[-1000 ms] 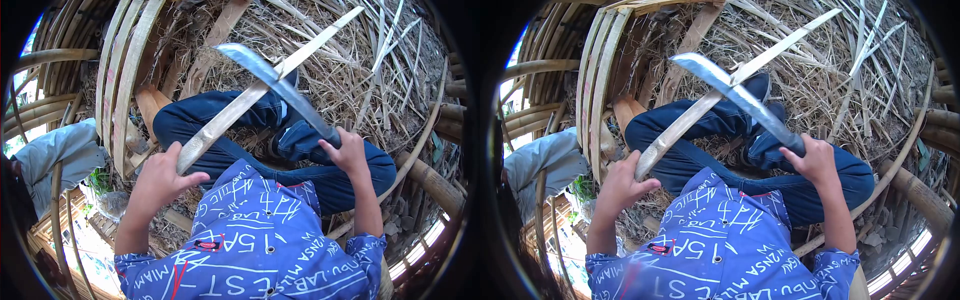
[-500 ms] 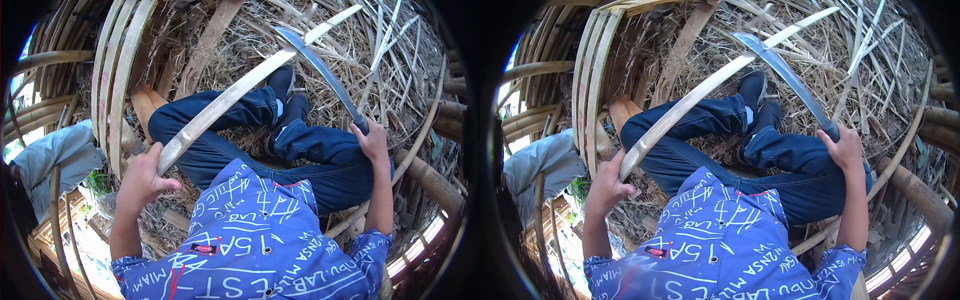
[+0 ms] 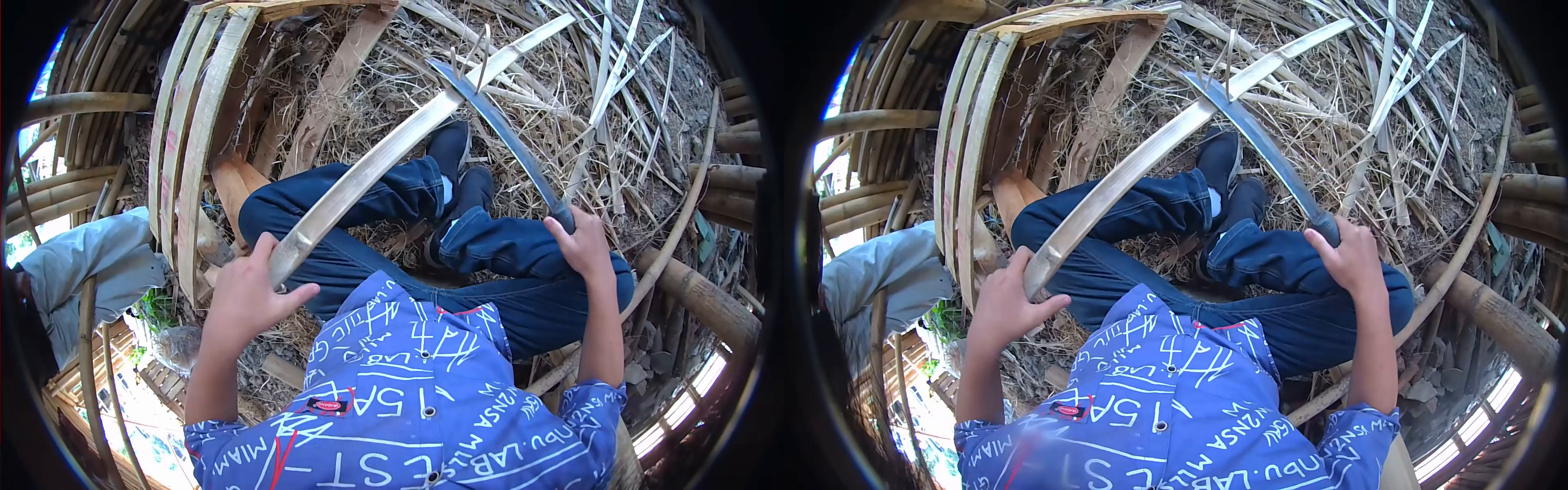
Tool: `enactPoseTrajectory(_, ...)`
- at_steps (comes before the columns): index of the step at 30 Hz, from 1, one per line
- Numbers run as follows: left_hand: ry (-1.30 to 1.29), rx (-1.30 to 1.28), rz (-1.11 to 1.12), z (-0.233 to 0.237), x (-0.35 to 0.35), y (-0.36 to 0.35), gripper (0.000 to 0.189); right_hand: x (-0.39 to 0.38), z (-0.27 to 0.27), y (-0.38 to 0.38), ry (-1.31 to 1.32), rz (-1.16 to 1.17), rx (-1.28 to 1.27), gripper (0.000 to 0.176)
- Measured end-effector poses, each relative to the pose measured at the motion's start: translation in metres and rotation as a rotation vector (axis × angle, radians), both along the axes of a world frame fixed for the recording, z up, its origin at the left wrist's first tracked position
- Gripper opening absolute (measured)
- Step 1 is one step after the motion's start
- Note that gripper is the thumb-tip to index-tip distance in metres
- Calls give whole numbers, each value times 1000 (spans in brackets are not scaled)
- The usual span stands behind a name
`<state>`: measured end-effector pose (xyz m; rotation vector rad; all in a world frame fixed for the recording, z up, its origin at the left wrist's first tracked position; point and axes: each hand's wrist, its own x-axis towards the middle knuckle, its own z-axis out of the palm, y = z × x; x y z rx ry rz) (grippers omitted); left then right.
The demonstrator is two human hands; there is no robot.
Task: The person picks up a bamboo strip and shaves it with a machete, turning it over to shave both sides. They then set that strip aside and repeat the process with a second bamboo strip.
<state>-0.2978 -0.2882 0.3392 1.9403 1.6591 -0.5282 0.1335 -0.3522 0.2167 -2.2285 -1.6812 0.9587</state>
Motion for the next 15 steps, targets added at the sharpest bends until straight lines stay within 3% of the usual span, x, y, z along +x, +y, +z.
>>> enactPoseTrajectory(6, 44, 229, 13, -8, 19, -14, 65, -12, 5, -5, 13, 55, 25, 45)
enactPoseTrajectory(10, 1, 209, 8, -19, 24, -22, 68, -40, 7, 5, 34, 162, 16, 52)
enactPoseTrajectory(15, 29, 179, 18, -14, 15, -22, 64, -46, -15, 29, 49, 121, 29, 53)
